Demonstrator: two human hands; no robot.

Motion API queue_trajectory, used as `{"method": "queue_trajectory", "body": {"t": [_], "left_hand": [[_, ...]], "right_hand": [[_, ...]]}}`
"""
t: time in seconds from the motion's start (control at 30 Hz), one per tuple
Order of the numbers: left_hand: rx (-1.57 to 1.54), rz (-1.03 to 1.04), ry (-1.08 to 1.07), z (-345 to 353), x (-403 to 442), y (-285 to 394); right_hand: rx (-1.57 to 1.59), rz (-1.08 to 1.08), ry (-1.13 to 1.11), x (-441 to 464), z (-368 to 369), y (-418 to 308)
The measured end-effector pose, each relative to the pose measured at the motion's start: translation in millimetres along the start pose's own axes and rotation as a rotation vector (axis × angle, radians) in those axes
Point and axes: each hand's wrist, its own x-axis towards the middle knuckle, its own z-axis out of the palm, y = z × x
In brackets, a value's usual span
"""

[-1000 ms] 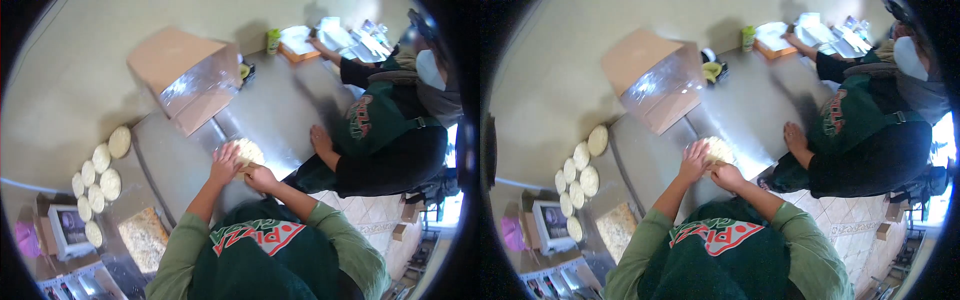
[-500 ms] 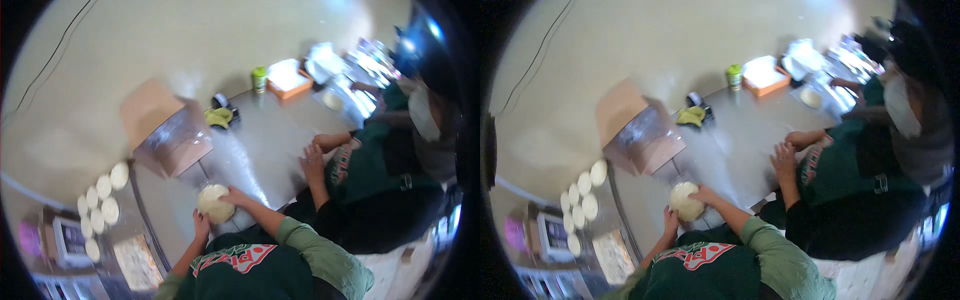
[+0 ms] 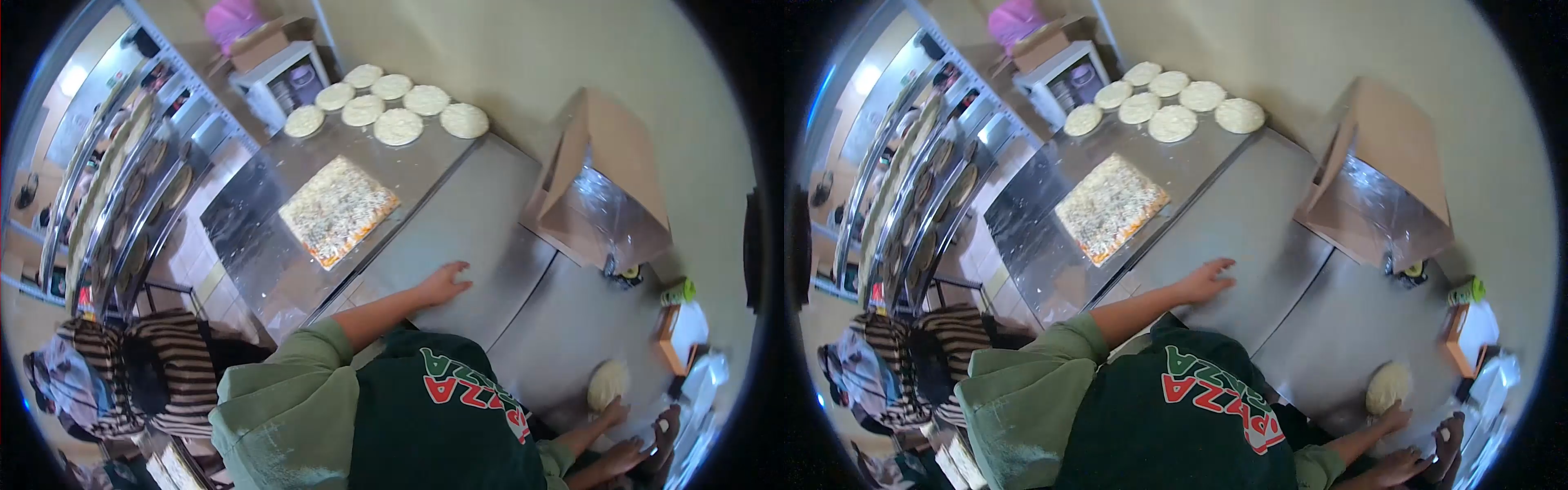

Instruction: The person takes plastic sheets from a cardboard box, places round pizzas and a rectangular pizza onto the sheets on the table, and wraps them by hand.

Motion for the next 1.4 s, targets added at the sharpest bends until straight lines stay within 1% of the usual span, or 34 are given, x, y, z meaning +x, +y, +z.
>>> {"method": "queue_trajectory", "body": {"t": [0.07, 0.1, 0.13, 0.17, 0.2, 0.23, 0.27, 0.3, 0.33, 0.37, 0.4, 0.43, 0.47, 0.5, 0.57, 0.6, 0.7, 0.77, 0.8, 0.87, 0.9, 1.0, 1.03, 1.07, 1.13, 1.2, 1.23, 1.27, 1.33, 1.37, 1.4], "left_hand": [[0.079, -0.048, 0.268, -37, -12, -32], [0.066, -0.123, 0.360, -60, -22, -36], [0.052, -0.197, 0.447, -86, -32, -42], [0.120, -0.215, 0.570, -108, -39, -62], [0.190, -0.232, 0.690, -128, -45, -89], [0.082, -0.257, 0.772, -153, -48, -119], [-0.028, -0.282, 0.852, -176, -52, -140], [0.058, -0.257, 0.945, -198, -60, -133], [0.147, -0.229, 1.033, -221, -66, -121], [0.220, -0.229, 1.055, -242, -67, -126], [0.292, -0.227, 1.074, -261, -66, -132], [0.318, -0.262, 1.058, -280, -62, -138], [0.343, -0.295, 1.038, -297, -56, -145], [0.369, -0.326, 1.018, -310, -51, -152], [0.448, -0.389, 0.926, -328, -42, -168], [0.488, -0.413, 0.882, -338, -34, -174], [0.328, -0.583, 0.640, -357, -15, -209], [0.299, -0.562, 0.578, -365, -9, -217], [0.285, -0.550, 0.546, -368, -6, -216], [0.317, -0.630, 0.435, -377, 2, -212], [0.336, -0.668, 0.378, -381, 5, -208], [0.054, -0.693, 0.216, -394, 3, -175], [-0.139, -0.702, 0.195, -395, 3, -175], [-0.328, -0.714, 0.164, -396, 0, -176], [-0.453, -0.608, 0.035, -400, -3, -189], [-0.606, -0.624, -0.063, -396, -11, -170], [-0.583, -0.626, -0.125, -397, -15, -167], [-0.560, -0.628, -0.181, -392, -18, -162], [-0.584, -0.597, -0.113, -367, -25, -147], [-0.668, -0.572, -0.136, -352, -26, -146], [-0.754, -0.546, -0.153, -332, -25, -149]], "right_hand": [[0.073, 0.003, 0.174, -34, -27, -50], [0.112, 0.008, 0.256, -42, -31, -67], [0.211, -0.152, 0.353, -30, -1, -74], [0.310, -0.310, 0.448, -20, 25, -81], [0.336, -0.421, 0.420, -48, 24, -111], [0.361, -0.531, 0.390, -91, 10, -166], [1.000, -0.429, -0.044, -113, 39, -200], [1.348, -0.430, -0.337, -146, 66, -233], [1.491, -0.685, -0.537, -187, 101, -264], [1.405, -0.627, -0.902, -243, 66, -303], [1.212, -0.546, -1.268, -302, 24, -345], [0.964, -0.495, -1.547, -362, -17, -387], [0.977, -0.402, -1.800, -394, -7, -405], [0.941, -0.298, -1.956, -425, -11, -424], [0.951, -0.034, -2.098, -474, 0, -453], [0.981, -0.005, -2.042, -492, 1, -462], [1.030, 0.079, -1.886, -527, 6, -484], [1.002, 0.142, -1.793, -540, 13, -488], [0.976, 0.144, -1.804, -543, 16, -494], [0.926, 0.147, -1.825, -545, 21, -505], [1.064, 0.033, -1.797, -544, -13, -515], [1.308, 0.118, -1.735, -561, 11, -524], [1.324, 0.193, -1.774, -561, 11, -525], [1.276, 0.184, -1.778, -562, 12, -524], [1.202, 0.185, -1.763, -556, 18, -523], [1.213, 0.162, -1.750, -538, -3, -522], [1.215, 0.150, -1.744, -529, -11, -519], [1.274, 0.091, -1.738, -522, 2, -517], [1.379, -0.039, -1.731, -505, 35, -508], [1.366, -0.008, -1.827, -485, 28, -500], [1.390, -0.036, -1.807, -462, 27, -491]]}}
